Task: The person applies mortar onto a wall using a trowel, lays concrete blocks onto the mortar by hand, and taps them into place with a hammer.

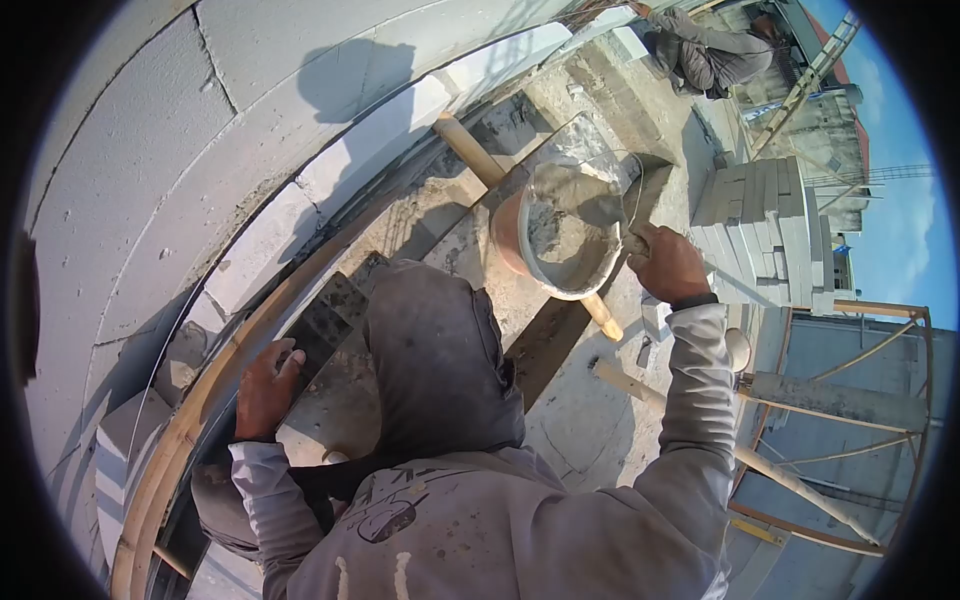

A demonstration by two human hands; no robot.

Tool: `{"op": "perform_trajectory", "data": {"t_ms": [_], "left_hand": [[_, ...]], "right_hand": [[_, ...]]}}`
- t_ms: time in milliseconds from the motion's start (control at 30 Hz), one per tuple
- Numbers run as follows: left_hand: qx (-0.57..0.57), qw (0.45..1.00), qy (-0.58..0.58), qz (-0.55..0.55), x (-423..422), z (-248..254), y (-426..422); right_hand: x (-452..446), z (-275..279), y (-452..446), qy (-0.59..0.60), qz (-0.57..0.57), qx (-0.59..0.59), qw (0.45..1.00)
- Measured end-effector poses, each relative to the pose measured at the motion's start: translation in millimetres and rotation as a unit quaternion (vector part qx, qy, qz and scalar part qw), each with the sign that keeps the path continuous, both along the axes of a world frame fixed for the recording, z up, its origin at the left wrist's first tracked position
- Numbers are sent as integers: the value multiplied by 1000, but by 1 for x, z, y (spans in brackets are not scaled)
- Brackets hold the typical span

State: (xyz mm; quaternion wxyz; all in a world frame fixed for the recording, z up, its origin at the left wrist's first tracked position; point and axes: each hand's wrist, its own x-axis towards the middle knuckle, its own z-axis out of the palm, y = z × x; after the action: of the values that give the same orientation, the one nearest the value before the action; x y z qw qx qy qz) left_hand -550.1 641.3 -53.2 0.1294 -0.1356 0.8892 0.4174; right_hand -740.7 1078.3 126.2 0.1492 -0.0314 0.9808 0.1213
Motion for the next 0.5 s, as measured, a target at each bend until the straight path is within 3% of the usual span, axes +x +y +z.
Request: {"op": "perform_trajectory", "data": {"t_ms": [100, 133, 200, 267, 333, 367, 500], "left_hand": [[6, 999, -37, 5, -10, 0, 0], [11, 999, -52, 11, -12, 0, 2], [10, 999, -47, 11, -16, -2, 6], [6, 999, -31, 20, -23, -2, 5], [0, 999, -31, 17, -24, 1, 4], [-5, 999, -24, 21, -24, 1, 2], [-18, 999, -34, 33, -18, -6, -2]], "right_hand": [[0, -3, 32, -18, -82, 105, 991], [-5, -13, 43, -28, -55, 139, 988], [-23, -49, 55, -30, -106, 158, 981], [-45, -93, 59, -46, -72, 169, 982], [-57, -158, 92, 72, 12, 180, 981], [-60, -179, 100, 69, 31, 187, 979], [-34, -194, 78, 16, 24, 150, 988]]}}
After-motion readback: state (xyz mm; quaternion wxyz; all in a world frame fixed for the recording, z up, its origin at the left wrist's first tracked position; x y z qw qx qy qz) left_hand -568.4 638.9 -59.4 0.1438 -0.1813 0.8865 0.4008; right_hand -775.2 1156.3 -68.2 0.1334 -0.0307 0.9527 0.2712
